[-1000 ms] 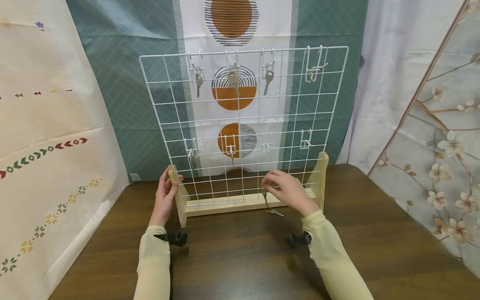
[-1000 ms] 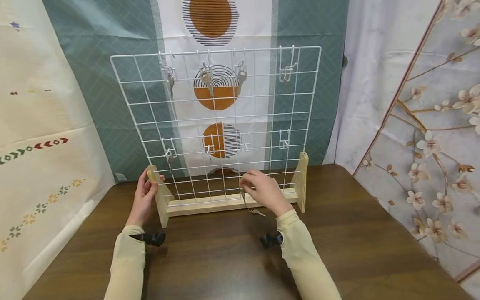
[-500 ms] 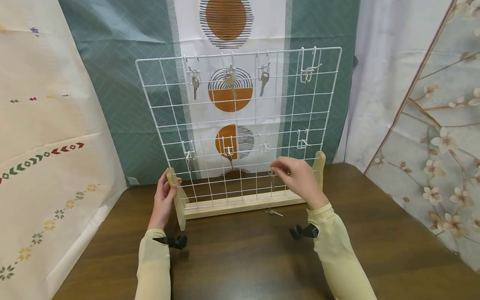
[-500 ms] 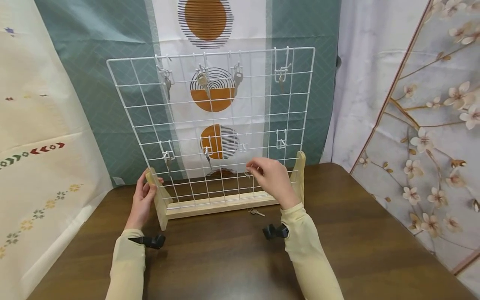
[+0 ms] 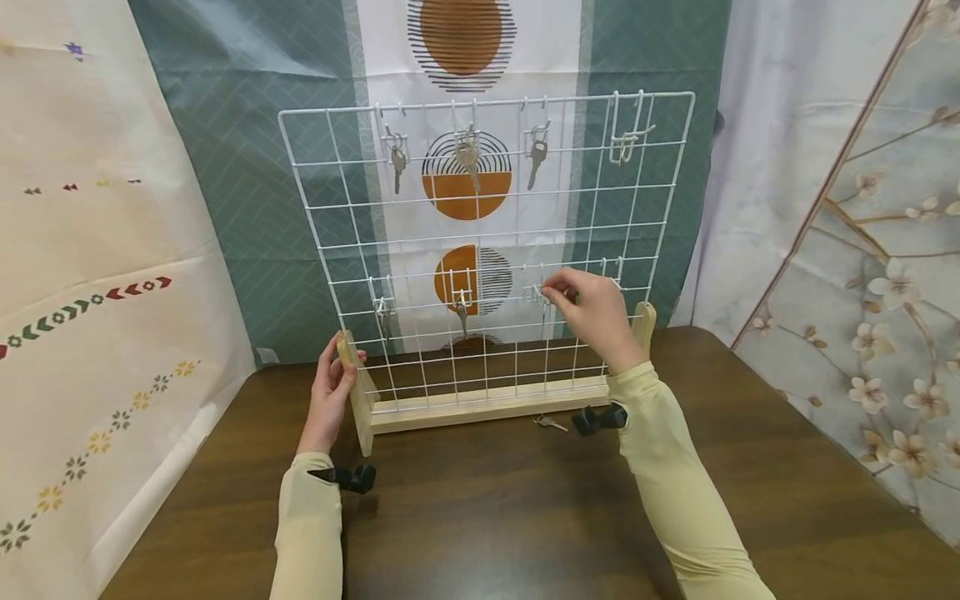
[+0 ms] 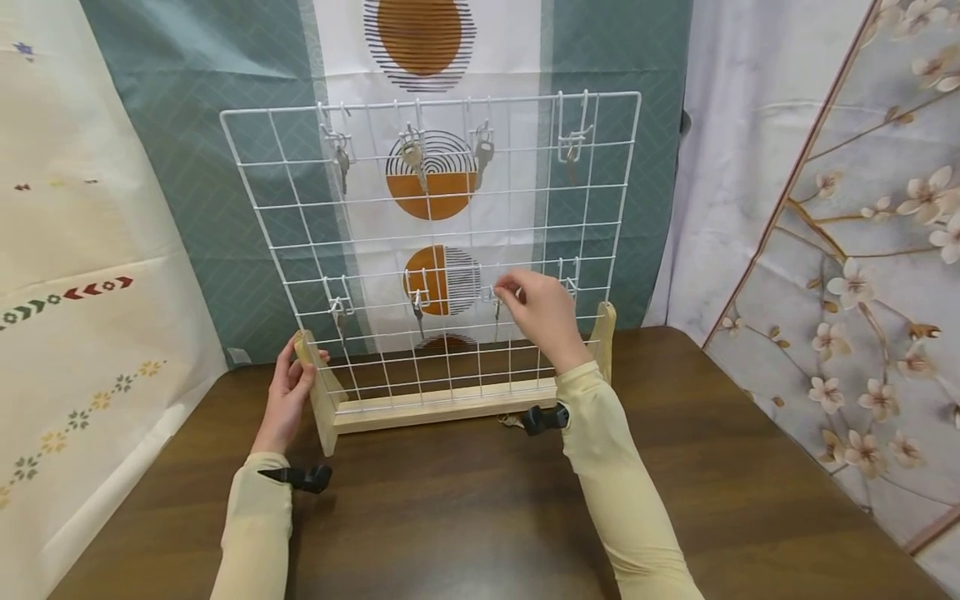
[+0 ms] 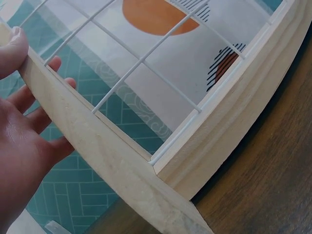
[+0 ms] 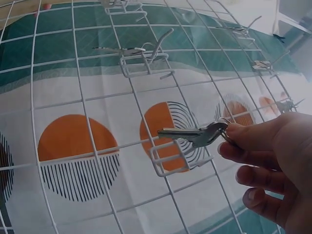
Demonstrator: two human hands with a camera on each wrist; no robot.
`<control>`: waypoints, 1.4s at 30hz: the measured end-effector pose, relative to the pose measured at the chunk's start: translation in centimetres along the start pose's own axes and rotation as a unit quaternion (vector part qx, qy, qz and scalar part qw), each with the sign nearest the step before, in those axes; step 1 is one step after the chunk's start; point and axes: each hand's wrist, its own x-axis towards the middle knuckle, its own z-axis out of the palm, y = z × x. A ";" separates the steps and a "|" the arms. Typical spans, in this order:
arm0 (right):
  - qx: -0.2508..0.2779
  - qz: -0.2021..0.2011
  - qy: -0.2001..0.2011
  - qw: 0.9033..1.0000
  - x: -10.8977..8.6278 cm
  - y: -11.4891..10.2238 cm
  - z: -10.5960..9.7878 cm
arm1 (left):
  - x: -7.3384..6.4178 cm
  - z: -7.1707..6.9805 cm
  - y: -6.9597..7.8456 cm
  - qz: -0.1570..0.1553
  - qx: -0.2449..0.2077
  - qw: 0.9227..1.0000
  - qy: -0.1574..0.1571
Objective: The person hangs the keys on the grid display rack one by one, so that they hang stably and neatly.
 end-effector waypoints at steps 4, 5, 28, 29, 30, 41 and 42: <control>0.005 0.017 -0.004 1.000 0.2 -0.1 0.0 | 0.1 0.0 0.1 0.000 -0.002 1.000 -0.001; 0.008 0.021 -0.005 1.000 0.2 -0.1 0.0 | 0.1 0.0 0.1 0.002 -0.001 1.000 -0.002; 0.030 0.035 -0.023 0.999 0.1 0.3 0.2 | 0.0 0.0 0.0 0.005 -0.003 1.000 0.004; 0.029 0.034 -0.026 0.999 0.1 0.4 0.3 | 0.0 0.0 0.0 0.005 -0.005 1.000 0.004; 0.027 0.035 -0.028 0.999 0.0 0.4 0.3 | 0.0 0.0 0.0 0.005 -0.007 1.000 0.003; 0.008 0.023 -0.058 0.998 -0.4 0.3 0.1 | 0.0 0.0 0.1 0.001 -0.003 1.000 0.002; 0.007 0.023 -0.057 0.998 -0.5 0.3 0.1 | 0.0 0.0 0.1 0.000 -0.003 1.000 0.003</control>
